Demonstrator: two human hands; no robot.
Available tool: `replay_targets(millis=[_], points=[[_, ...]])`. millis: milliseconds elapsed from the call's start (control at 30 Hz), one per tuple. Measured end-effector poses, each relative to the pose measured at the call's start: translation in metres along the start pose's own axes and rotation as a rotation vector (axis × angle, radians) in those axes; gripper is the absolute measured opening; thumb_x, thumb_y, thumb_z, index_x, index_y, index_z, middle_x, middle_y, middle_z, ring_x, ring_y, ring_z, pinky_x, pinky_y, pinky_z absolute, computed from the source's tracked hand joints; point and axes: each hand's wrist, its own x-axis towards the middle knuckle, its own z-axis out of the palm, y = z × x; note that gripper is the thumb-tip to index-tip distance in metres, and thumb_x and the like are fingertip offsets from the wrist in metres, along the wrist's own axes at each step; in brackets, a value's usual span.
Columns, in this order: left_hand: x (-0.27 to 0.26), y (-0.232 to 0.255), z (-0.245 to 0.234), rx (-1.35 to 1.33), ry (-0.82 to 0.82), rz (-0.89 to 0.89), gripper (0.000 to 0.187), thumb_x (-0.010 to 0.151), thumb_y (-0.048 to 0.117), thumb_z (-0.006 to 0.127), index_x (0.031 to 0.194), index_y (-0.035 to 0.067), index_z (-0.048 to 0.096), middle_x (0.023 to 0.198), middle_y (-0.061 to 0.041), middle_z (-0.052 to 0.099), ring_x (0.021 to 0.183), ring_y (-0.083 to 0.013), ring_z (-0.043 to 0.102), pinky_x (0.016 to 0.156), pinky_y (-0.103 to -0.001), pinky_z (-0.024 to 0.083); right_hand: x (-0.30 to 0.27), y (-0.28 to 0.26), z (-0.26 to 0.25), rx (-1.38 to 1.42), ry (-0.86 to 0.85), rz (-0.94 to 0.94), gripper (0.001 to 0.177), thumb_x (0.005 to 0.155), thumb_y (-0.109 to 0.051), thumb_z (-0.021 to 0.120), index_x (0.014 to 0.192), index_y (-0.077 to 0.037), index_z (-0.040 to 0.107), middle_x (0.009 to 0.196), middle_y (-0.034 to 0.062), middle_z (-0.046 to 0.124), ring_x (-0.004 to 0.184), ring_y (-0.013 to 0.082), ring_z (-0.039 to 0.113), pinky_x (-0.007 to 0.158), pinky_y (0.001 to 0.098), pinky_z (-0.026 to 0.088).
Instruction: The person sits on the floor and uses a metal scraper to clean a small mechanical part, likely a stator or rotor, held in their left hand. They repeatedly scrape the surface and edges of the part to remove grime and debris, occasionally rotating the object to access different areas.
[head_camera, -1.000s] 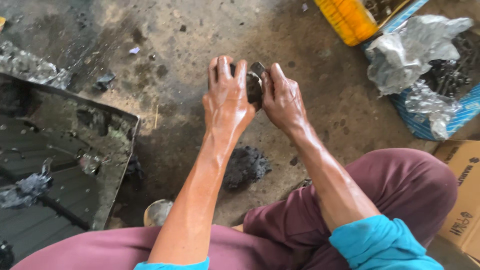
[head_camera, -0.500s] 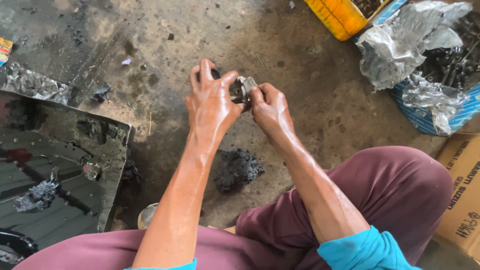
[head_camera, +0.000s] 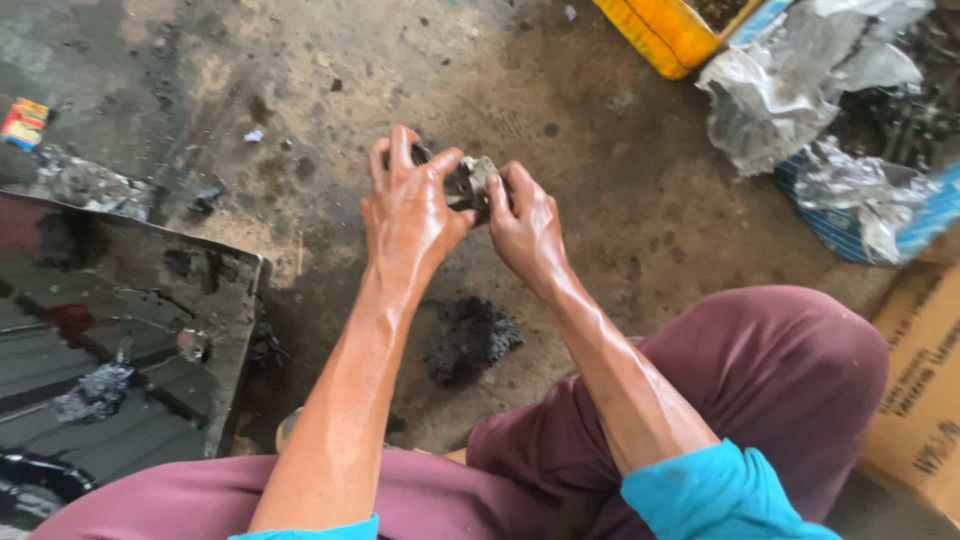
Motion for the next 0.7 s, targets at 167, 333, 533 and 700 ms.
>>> replay_targets(millis=[167, 333, 533, 700], points=[[-0.003, -0.002, 0.003, -0.040, 0.058, 0.018, 0.063, 0.055, 0.030, 0.098, 0.113, 0.019, 0.076, 0.131, -0.011, 0.048, 0.129, -0.0354, 0.044, 0.086, -0.052, 0.056, -0.002, -0.004, -0.006, 0.293, -0.015, 0.091, 0.025, 0.109, -0.022, 0.060, 0.095, -0.001, 0.064, 0.075, 0.0158, 0.062, 0.068, 0.0185, 0.053, 0.060, 0.0360, 0.045], [-0.004, -0.009, 0.003, -0.050, 0.048, 0.023, 0.064, 0.055, 0.025, 0.097, 0.114, 0.020, 0.074, 0.130, -0.011, 0.047, 0.129, -0.0348, 0.044, 0.084, -0.052, 0.057, -0.010, -0.022, -0.026, -0.035, 0.140, -0.287, 0.022, 0.096, -0.010, 0.068, 0.118, -0.004, 0.072, 0.096, 0.0144, 0.074, 0.084, 0.0201, 0.075, 0.073, 0.0339, 0.056], [-0.005, -0.011, 0.007, -0.072, 0.047, 0.012, 0.061, 0.058, 0.023, 0.095, 0.115, 0.021, 0.072, 0.131, -0.012, 0.044, 0.131, -0.0351, 0.042, 0.079, -0.050, 0.060, -0.025, -0.041, -0.040, -0.371, 0.070, -0.420, 0.028, 0.094, -0.006, 0.069, 0.121, -0.008, 0.075, 0.098, 0.0186, 0.067, 0.082, 0.0349, 0.069, 0.072, 0.0439, 0.055], [-0.007, -0.013, 0.004, -0.093, 0.067, 0.022, 0.060, 0.059, 0.023, 0.095, 0.114, 0.021, 0.072, 0.131, -0.012, 0.044, 0.132, -0.0350, 0.042, 0.081, -0.050, 0.060, -0.032, -0.048, -0.035, -0.379, 0.019, -0.397, 0.035, 0.095, -0.006, 0.068, 0.130, -0.004, 0.070, 0.098, 0.0219, 0.061, 0.080, 0.0371, 0.067, 0.070, 0.0464, 0.053]])
